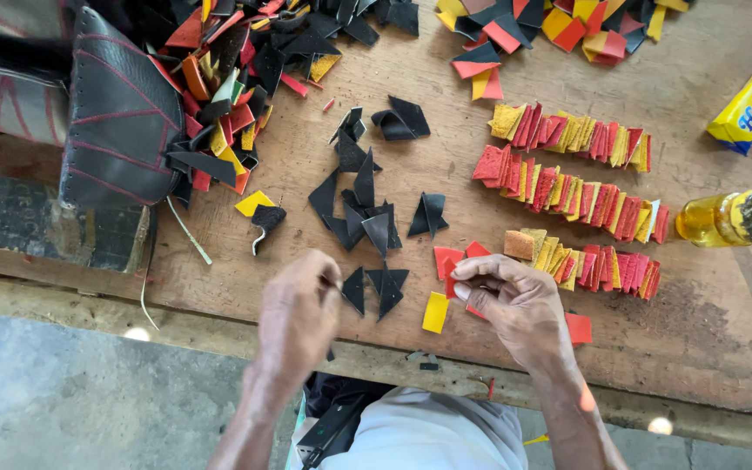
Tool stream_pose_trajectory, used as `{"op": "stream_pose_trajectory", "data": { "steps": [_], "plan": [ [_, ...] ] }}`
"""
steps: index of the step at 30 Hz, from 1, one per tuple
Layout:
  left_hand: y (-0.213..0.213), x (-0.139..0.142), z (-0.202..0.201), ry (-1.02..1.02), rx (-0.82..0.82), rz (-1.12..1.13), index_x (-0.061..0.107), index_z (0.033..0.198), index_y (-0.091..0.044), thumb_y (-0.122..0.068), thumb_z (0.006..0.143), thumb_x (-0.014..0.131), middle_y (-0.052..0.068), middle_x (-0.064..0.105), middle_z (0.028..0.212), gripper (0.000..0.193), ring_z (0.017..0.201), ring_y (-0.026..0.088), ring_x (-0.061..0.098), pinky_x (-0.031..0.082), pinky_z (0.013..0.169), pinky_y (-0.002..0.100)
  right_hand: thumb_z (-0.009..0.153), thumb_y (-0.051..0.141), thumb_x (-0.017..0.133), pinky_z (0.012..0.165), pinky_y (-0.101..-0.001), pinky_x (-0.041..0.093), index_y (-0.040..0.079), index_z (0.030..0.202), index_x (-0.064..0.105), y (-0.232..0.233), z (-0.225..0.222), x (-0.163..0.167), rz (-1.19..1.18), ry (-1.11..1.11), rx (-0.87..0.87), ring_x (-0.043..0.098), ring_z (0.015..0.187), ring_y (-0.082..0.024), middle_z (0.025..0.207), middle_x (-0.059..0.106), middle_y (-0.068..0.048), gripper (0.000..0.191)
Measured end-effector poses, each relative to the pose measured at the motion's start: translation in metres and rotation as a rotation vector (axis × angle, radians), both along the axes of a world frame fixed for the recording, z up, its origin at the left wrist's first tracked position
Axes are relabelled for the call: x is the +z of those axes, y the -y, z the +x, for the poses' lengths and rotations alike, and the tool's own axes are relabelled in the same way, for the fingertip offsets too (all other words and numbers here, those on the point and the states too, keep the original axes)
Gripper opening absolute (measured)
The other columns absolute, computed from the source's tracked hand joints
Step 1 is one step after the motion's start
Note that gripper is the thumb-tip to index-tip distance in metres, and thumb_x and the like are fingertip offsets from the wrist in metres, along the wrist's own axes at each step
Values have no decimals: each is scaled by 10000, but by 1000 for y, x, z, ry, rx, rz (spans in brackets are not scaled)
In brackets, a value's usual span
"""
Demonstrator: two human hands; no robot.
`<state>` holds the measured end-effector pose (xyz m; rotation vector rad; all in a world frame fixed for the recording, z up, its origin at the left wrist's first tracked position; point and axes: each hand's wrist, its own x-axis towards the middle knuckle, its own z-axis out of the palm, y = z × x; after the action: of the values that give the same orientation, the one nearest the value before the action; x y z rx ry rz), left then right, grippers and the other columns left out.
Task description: The person repeatedly picks small triangular and rectangular leather pieces in black, red, and yellow, aligns them in pairs, and places them into neat stacks on a wooden workbench. The person handles the pieces one at a time, occasionally adjusting their orientation before stacking.
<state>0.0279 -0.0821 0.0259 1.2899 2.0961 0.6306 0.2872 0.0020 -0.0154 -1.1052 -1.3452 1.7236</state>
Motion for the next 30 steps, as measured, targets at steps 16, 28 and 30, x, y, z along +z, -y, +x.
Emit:
{"op": "stream_pose_trajectory", "data": {
  "steps": [16, 28, 30],
  "plan": [
    [-2, -8, -2, -48, 107, 126, 626, 1048, -76, -84, 945, 679, 65, 646, 995, 116, 867, 160, 628, 536, 785, 330, 793, -65, 798, 901, -263, 596, -28, 1147, 724, 0, -6, 7, -31, 39, 21, 686, 971, -115, 1089, 746, -70, 363],
    [6, -10, 14, -83, -122, 197, 616, 959, -37, -34, 832, 775, 107, 658, 900, 204, 859, 212, 627, 515, 763, 397, 812, -118, 778, 915, -273, 591, -22, 1140, 710, 0, -5, 0, 34, -61, 41, 676, 989, -131, 1118, 715, -74, 348],
    [4, -11, 14, 65, -71, 243, 626, 952, -45, -20, 874, 749, 83, 700, 884, 148, 826, 163, 680, 559, 722, 339, 825, -129, 765, 942, -274, 587, -26, 1133, 704, 1, -5, 2, 53, -87, 35, 676, 1020, -134, 1129, 707, -74, 330]
  ]
}}
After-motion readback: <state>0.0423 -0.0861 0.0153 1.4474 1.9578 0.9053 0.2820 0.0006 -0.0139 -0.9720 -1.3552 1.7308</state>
